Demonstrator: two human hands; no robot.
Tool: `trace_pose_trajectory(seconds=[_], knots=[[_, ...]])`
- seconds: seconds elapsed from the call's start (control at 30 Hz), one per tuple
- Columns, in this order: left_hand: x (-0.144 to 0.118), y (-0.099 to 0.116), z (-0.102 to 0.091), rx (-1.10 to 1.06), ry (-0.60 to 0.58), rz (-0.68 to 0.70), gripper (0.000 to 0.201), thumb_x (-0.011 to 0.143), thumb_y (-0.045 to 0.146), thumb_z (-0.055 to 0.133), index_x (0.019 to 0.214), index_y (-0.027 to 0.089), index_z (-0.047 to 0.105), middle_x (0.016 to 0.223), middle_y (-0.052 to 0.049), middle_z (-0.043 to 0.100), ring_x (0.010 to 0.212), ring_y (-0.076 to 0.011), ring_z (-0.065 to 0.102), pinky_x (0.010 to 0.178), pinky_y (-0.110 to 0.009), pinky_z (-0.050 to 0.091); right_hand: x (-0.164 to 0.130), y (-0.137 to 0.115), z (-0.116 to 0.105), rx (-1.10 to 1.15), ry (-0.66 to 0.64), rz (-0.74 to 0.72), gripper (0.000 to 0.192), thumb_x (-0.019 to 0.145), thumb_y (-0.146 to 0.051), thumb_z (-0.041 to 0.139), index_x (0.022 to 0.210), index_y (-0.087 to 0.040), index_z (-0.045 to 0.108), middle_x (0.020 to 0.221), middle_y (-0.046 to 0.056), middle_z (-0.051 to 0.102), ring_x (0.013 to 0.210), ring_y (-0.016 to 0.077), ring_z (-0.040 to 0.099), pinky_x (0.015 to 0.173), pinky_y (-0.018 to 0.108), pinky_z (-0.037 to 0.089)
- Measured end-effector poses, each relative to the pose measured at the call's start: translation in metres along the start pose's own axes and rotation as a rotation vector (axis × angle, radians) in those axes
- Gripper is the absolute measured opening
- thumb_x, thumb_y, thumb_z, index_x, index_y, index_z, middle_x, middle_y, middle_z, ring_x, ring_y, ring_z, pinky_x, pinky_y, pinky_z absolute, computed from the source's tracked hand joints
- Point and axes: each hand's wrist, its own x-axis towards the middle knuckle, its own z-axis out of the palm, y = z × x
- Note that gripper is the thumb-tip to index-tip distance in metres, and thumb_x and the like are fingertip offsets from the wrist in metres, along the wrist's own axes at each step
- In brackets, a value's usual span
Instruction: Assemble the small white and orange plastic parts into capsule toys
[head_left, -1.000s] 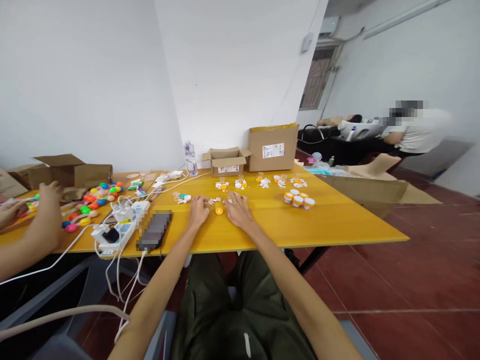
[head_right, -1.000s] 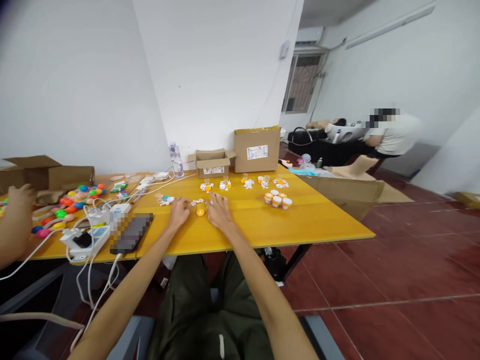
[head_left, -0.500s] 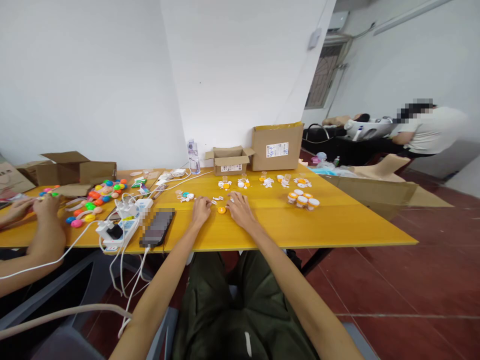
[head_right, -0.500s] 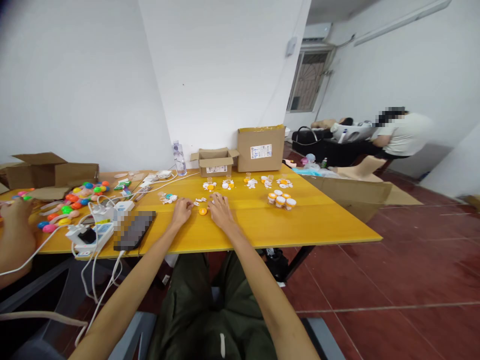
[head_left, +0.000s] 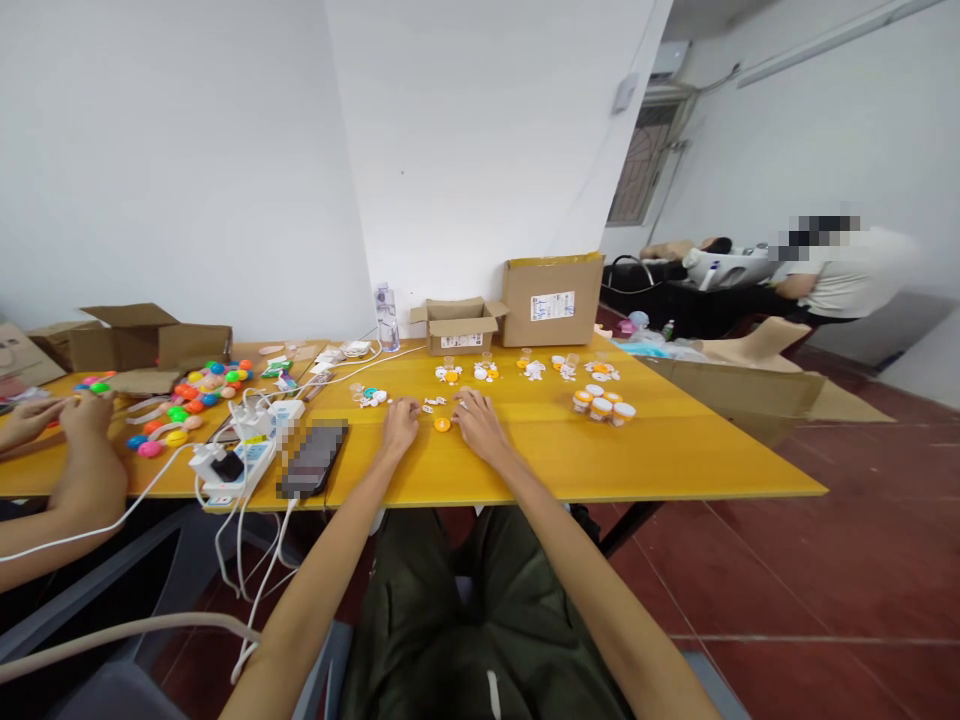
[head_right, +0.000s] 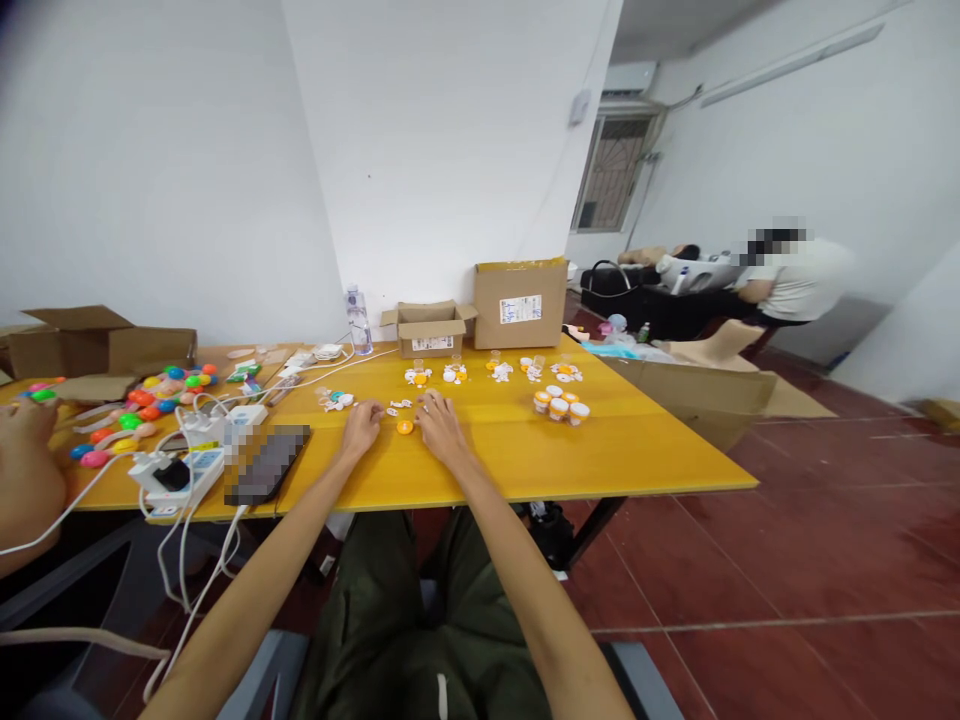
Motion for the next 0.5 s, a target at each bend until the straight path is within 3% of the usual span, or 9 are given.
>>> trace_pose_trajectory(seconds=[0.5], knots=[[-0.0001, 0.0002, 0.0009, -0.053, 0.005, -0.021, 0.019, 0.078, 0.003, 0.06, 0.078, 0.022, 0.063, 0.086, -0.005, 0.071, 0.089, -0.0228, 0.069, 0.083, -0.035, 0.053, -0.0009, 0.0006, 0.0031, 0.002, 0.041, -0.009, 0.019, 0.093, -0.011, 0.054, 0.086, -0.022, 0.069, 0.122, 0.013, 0.065, 0.117, 0.029, 0.053, 0.089, 0.042, 0.046]])
